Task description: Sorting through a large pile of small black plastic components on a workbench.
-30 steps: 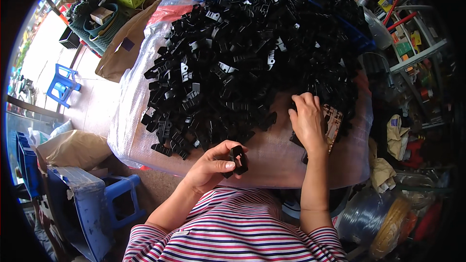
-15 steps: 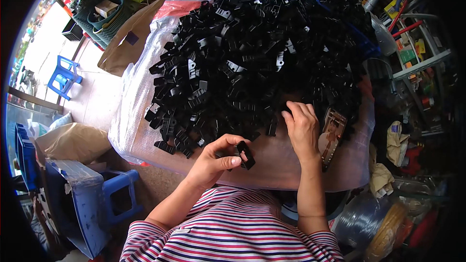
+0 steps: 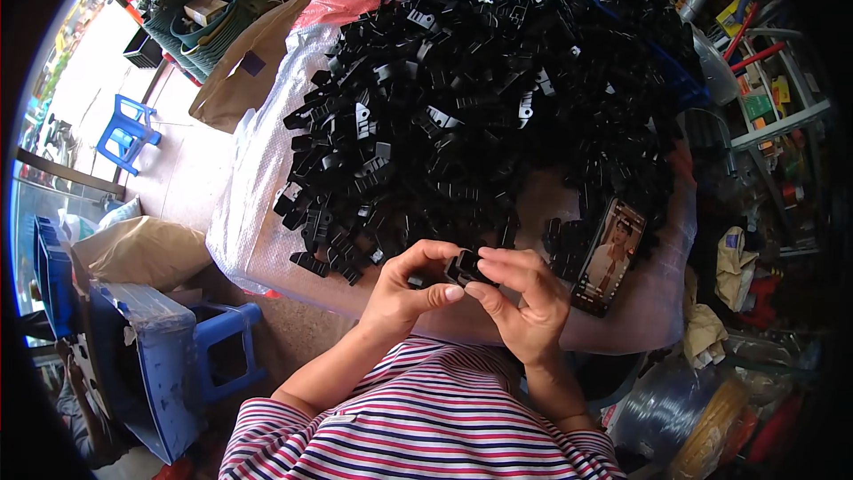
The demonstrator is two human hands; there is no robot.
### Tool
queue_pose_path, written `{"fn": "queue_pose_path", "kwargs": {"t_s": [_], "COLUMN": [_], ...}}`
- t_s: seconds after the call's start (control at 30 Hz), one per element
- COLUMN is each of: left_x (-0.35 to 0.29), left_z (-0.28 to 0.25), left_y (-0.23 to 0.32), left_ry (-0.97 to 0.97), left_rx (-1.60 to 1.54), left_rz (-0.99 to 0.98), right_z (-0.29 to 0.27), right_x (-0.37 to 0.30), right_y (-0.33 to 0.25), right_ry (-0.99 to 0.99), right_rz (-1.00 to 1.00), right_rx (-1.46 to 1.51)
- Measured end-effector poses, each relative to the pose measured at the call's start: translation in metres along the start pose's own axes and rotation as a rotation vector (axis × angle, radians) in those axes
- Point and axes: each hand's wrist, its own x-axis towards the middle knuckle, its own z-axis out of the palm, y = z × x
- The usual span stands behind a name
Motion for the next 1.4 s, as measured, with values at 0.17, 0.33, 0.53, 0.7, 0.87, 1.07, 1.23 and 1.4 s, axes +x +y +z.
{"fn": "queue_pose_path", "kwargs": {"t_s": [0.17, 0.33, 0.53, 0.7, 0.87, 1.07, 1.23, 1.4], "left_x": [0.0, -0.001, -0.015, -0.025, -0.007, -0.004, -0.002, -0.005], "left_z": [0.007, 0.004, 0.008, 0.005, 0.0, -0.003, -0.003, -0.001], "left_y": [0.001, 0.0, -0.005, -0.005, -0.001, 0.006, -0.007, -0.005], "left_ry": [0.06, 0.058, 0.081, 0.131, 0.11, -0.089, -0.103, -0.098], "left_rx": [0.041, 0.01, 0.049, 0.301, -0.206, -0.605, -0.5, -0.254], "left_rz": [0.018, 0.045, 0.144, 0.202, 0.114, -0.144, -0.165, -0.075], "right_z": [0.002, 0.007, 0.02, 0.022, -0.005, -0.009, -0.001, -0.013], "right_x": [-0.004, -0.007, -0.026, -0.035, -0.009, -0.014, -0.01, -0.012], "right_y": [0.006, 0.01, 0.005, 0.005, 0.02, 0.05, 0.043, 0.039], "right_ry": [0.029, -0.014, -0.027, -0.069, -0.023, 0.072, 0.042, -0.097], "right_rz": [-0.02, -0.057, 0.116, 0.415, 0.013, 0.105, 0.079, 0.15], "right_rx": [0.015, -0.037, 0.159, 0.444, -0.314, -0.426, -0.587, -0.589]}}
